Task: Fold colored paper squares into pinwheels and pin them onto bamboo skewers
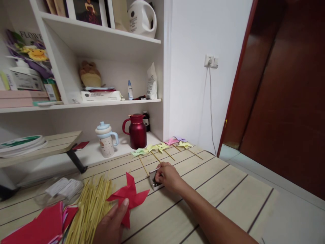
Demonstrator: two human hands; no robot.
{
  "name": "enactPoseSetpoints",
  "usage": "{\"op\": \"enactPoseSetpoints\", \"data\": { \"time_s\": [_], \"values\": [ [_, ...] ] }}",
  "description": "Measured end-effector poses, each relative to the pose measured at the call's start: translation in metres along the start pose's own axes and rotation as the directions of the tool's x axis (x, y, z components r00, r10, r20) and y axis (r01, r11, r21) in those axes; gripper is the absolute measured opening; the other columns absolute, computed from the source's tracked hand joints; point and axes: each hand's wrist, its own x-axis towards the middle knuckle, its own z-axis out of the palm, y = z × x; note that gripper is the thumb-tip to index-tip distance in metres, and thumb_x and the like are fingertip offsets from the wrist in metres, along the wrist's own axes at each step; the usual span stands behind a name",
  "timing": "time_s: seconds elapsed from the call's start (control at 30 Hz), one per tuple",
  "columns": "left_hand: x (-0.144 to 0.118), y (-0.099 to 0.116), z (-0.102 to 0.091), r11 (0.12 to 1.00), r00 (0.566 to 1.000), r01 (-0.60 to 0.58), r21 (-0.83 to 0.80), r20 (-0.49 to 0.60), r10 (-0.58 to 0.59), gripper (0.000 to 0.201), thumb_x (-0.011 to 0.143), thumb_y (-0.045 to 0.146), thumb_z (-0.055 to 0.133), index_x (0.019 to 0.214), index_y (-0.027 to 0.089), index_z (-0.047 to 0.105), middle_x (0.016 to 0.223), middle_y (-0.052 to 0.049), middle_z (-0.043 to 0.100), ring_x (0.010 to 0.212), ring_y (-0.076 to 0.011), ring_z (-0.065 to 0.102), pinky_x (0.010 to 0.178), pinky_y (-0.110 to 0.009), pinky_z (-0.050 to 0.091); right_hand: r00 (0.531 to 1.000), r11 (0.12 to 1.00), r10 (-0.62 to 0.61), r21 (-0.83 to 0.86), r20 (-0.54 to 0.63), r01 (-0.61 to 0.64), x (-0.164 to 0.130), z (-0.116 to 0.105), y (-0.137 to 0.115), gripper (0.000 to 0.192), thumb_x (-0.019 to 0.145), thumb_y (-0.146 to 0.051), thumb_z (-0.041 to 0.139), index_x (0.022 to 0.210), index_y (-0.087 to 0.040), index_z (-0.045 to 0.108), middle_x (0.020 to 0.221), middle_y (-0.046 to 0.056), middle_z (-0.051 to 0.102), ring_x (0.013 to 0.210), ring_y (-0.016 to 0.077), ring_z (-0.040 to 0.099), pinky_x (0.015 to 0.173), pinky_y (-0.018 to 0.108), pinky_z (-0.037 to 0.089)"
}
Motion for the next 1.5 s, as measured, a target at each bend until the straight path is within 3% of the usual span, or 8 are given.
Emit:
{"op": "enactPoseSetpoints", "data": {
  "time_s": [0.2,0.4,0.67,0.8,1.0,1.2,1.4,1.5],
  "values": [
    [-0.001,0.013,-0.005,0.982,0.994,0.073,-0.175,-0.068,-0.086,0.045,0.064,0.026,0.066,0.108,0.024,0.077,0.124,-0.006,0.069,0.121,-0.0372,0.061,0.108,-0.053,0.044,1.0,0.998,0.022,0.053,-0.016,-0.021,0.001,-0.005,0.001,0.017,0.071,-0.009,0.064,0.068,-0.021,0.074,0.105,0.004,0.072,0.105,0.0218,0.059,0.086,0.028,0.042],
    [-0.001,0.025,-0.009,0.967,0.988,0.026,-0.254,-0.138,-0.063,0.035,0.062,0.031,0.075,0.096,0.028,0.08,0.116,-0.005,0.075,0.115,-0.0392,0.065,0.102,-0.055,0.049,1.0,0.996,0.013,0.093,0.004,-0.014,0.0,-0.006,0.001,0.017,0.074,-0.009,0.062,0.071,-0.019,0.076,0.097,0.005,0.074,0.1,0.0212,0.062,0.079,0.026,0.045],
    [0.0,0.044,-0.011,0.974,0.984,0.081,-0.212,-0.138,-0.112,0.037,0.058,0.03,0.071,0.094,0.025,0.081,0.111,-0.005,0.076,0.113,-0.0386,0.066,0.102,-0.053,0.05,0.999,0.999,-0.035,0.026,0.002,0.035,-0.001,-0.004,-0.001,0.013,0.072,-0.016,0.074,0.073,-0.028,0.079,0.128,0.002,0.064,0.123,0.0253,0.051,0.101,0.037,0.035],
    [0.001,0.042,-0.01,0.983,0.99,0.048,-0.178,-0.119,-0.07,0.043,0.059,0.025,0.066,0.1,0.023,0.08,0.106,-0.009,0.078,0.103,-0.0379,0.071,0.093,-0.051,0.055,0.998,0.998,-0.057,-0.022,0.032,0.058,-0.003,-0.001,0.0,0.017,0.072,-0.016,0.076,0.078,-0.031,0.08,0.138,0.001,0.059,0.13,0.0272,0.046,0.103,0.041,0.031],
    [-0.001,0.036,-0.006,0.977,0.989,0.084,-0.197,-0.105,-0.106,0.047,0.059,0.023,0.062,0.104,0.018,0.078,0.119,-0.014,0.071,0.115,-0.0406,0.065,0.103,-0.058,0.046,0.995,0.995,-0.08,-0.059,0.06,0.084,-0.001,0.002,0.003,0.025,0.072,-0.013,0.074,0.085,-0.033,0.081,0.144,0.001,0.055,0.13,0.0273,0.046,0.102,0.041,0.031],
    [0.001,0.036,-0.005,0.95,0.974,0.07,-0.303,-0.186,-0.131,0.036,0.056,0.031,0.073,0.091,0.025,0.081,0.108,-0.008,0.077,0.107,-0.0402,0.069,0.101,-0.057,0.049,0.99,0.99,-0.118,-0.072,0.072,0.123,-0.001,0.002,0.0,0.018,0.073,-0.014,0.074,0.079,-0.031,0.079,0.145,0.002,0.054,0.131,0.0267,0.046,0.102,0.041,0.031],
    [0.001,0.028,-0.007,0.959,0.992,0.038,-0.281,-0.108,-0.071,0.041,0.059,0.023,0.072,0.099,0.026,0.08,0.116,-0.007,0.074,0.113,-0.0377,0.067,0.102,-0.053,0.049,0.985,0.983,-0.158,-0.081,0.065,0.163,-0.004,-0.002,-0.005,0.016,0.074,-0.014,0.074,0.077,-0.029,0.079,0.145,0.001,0.053,0.129,0.028,0.045,0.102,0.042,0.031],
    [0.0,0.025,-0.008,0.966,0.994,0.037,-0.255,-0.088,-0.061,0.045,0.06,0.019,0.07,0.103,0.026,0.079,0.119,-0.006,0.072,0.115,-0.0377,0.065,0.104,-0.053,0.047,0.983,0.981,-0.176,-0.073,0.059,0.18,-0.004,0.0,-0.007,0.016,0.076,-0.014,0.071,0.074,-0.028,0.078,0.135,0.002,0.06,0.124,0.0262,0.049,0.099,0.041,0.032]
  ]
}}
